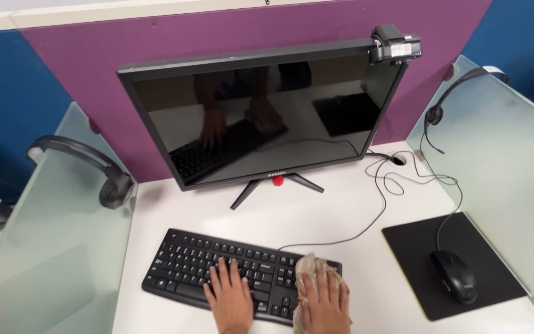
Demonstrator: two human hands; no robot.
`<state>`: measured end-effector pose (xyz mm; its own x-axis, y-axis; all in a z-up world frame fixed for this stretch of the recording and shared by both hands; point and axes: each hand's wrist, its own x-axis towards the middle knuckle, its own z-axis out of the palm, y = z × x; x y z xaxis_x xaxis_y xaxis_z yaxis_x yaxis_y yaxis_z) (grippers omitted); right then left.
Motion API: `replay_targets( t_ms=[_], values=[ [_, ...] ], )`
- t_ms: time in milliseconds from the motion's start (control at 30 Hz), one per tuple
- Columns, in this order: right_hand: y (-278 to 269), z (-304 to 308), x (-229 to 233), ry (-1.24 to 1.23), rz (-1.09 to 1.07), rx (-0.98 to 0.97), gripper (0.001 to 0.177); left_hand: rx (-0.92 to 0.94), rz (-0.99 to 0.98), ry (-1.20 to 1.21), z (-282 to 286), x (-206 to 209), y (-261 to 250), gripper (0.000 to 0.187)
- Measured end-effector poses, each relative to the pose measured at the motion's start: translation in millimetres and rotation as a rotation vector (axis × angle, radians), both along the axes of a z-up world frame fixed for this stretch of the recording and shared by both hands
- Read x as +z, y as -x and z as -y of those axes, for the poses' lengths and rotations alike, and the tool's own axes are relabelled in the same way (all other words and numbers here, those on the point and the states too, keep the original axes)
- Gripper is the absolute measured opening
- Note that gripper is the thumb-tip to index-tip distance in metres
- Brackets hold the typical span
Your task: Wiping down office equipment including a headset, keyboard, mousepad, and desk surface with a cloth.
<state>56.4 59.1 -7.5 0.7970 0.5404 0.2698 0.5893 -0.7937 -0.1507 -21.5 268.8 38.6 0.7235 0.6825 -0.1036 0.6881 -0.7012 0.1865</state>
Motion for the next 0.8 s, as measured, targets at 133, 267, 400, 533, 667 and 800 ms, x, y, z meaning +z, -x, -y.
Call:
replay_targets(
  t_ms=[133, 267, 400, 533, 667, 800],
  values=[
    [-13.0, -4.9, 7.6, 0.171, -0.198, 0.005, 0.08, -0.007, 0.0, -0.033, -4.8, -2.4, -20.7, 0.057],
    [-34.5, -4.4, -8.9, 0.071, -0.155, 0.125, 0.079, -0.047, -0.034, -0.03, 12.3, -12.2, -33.2, 0.06],
    [-42.2, -20.2, 30.7, 0.037, -0.199, 0.324, 0.074, -0.041, 0.126, -0.067, 10.3, -30.8, -28.0, 0.06],
    [-49.2, -59.1, 54.2, -0.08, -0.217, 0.614, 0.06, -0.123, 0.224, 0.022, -7.9, -57.0, -19.9, 0.054],
    [-53.5, -101.2, 77.0, 0.056, -0.432, 0.734, 0.053, -0.145, 0.271, 0.031, -12.3, -64.7, -11.1, 0.056],
    [-63.3, -69.1, 61.0, -0.053, -0.347, 0.78, 0.054, -0.142, 0.267, -0.049, -9.1, -74.7, 0.9, 0.059]
  ],
)
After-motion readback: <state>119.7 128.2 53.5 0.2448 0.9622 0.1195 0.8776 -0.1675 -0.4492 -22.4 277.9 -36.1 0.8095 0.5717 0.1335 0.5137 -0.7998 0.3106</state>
